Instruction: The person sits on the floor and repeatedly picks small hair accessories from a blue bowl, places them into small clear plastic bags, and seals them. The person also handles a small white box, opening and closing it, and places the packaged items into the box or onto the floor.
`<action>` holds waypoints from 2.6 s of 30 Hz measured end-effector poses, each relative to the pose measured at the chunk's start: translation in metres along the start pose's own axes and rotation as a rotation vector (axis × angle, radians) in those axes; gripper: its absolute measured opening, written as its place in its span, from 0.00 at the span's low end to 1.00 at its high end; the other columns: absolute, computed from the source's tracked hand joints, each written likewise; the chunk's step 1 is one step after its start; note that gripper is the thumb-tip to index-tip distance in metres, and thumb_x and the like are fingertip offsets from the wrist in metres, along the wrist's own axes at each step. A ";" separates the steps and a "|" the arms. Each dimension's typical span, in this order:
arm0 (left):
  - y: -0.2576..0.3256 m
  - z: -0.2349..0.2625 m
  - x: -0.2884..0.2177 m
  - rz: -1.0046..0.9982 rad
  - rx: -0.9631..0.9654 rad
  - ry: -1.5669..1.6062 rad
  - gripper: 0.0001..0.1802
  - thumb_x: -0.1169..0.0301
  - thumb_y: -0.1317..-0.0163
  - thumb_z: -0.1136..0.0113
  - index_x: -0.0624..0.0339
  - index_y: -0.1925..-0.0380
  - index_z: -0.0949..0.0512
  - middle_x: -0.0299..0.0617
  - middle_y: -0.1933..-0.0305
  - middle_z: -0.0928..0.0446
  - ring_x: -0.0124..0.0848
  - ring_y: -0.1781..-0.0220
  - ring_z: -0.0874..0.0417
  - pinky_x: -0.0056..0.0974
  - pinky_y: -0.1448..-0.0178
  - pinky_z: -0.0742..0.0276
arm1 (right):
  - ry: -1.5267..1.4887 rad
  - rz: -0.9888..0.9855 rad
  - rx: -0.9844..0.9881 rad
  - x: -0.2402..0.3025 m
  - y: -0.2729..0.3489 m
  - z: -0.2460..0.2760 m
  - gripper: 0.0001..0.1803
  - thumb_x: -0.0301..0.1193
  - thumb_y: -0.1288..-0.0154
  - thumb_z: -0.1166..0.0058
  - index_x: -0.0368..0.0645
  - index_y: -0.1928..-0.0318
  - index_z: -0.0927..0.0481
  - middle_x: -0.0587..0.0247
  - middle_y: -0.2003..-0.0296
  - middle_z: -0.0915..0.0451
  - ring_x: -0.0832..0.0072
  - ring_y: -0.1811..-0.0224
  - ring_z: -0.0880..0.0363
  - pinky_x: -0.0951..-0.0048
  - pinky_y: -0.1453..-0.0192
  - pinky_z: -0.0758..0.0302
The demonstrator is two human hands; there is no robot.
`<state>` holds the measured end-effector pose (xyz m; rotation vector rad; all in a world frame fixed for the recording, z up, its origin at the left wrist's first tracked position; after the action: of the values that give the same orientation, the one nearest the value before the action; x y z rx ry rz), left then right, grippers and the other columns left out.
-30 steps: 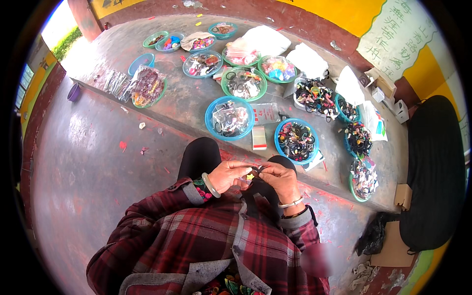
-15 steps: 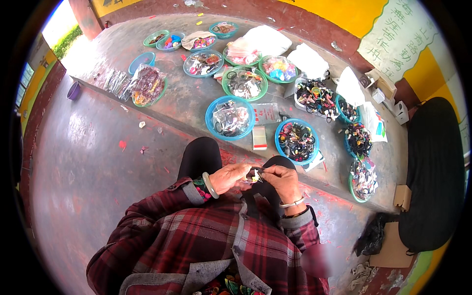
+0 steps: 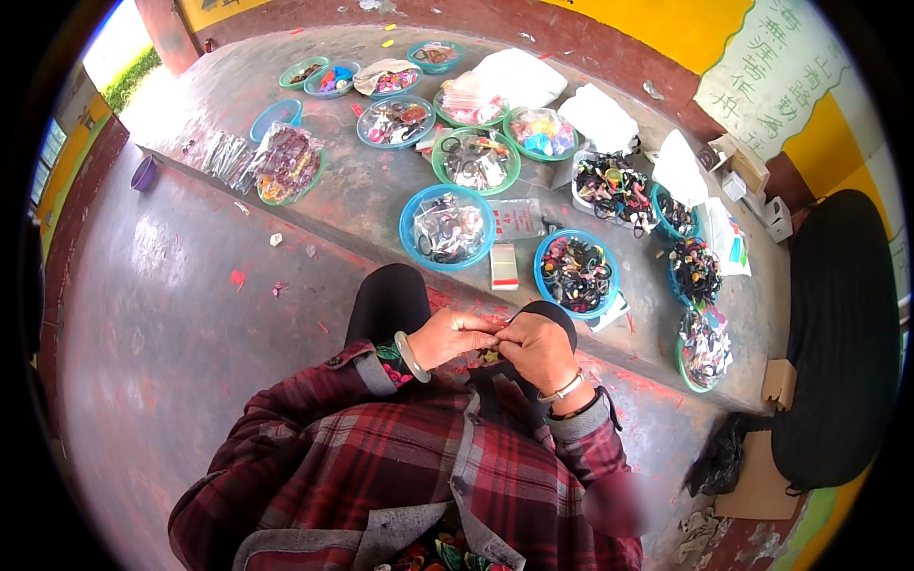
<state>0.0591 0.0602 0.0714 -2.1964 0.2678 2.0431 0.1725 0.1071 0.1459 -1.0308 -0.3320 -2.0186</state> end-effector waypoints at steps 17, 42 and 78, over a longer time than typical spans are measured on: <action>0.010 0.016 0.003 0.057 -0.349 0.206 0.09 0.71 0.37 0.49 0.65 0.62 0.23 0.34 0.69 0.22 0.17 0.70 0.25 0.24 0.70 0.25 | -0.240 -0.156 -0.102 -0.014 0.002 -0.001 0.08 0.23 0.51 0.42 0.36 0.67 0.20 0.61 0.62 0.24 0.78 0.68 0.25 0.80 0.66 0.28; 0.014 0.004 -0.008 0.004 -0.310 0.099 0.09 0.70 0.36 0.49 0.64 0.63 0.23 0.35 0.71 0.22 0.18 0.72 0.23 0.23 0.75 0.27 | -0.173 -0.098 -0.080 -0.020 0.007 -0.008 0.09 0.22 0.57 0.40 0.39 0.70 0.18 0.55 0.57 0.24 0.66 0.56 0.25 0.71 0.54 0.28; 0.014 0.009 -0.008 0.057 -0.356 0.645 0.10 0.70 0.35 0.52 0.65 0.61 0.27 0.41 0.67 0.23 0.27 0.71 0.21 0.32 0.73 0.23 | -1.019 -0.483 -0.390 -0.036 0.013 -0.038 0.04 0.19 0.47 0.43 0.34 0.68 0.20 0.64 0.71 0.20 0.80 0.69 0.24 0.81 0.61 0.28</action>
<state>0.0471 0.0484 0.0788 -3.0533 0.0185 1.4214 0.1737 0.0982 0.0927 -2.3883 -0.7849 -1.8156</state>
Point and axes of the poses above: each hand's wrist, its own y-axis away from the middle knuckle, its own z-axis out of the back of the hand, x = y × z, the point moved 6 cm from there along -y, towards the middle knuckle
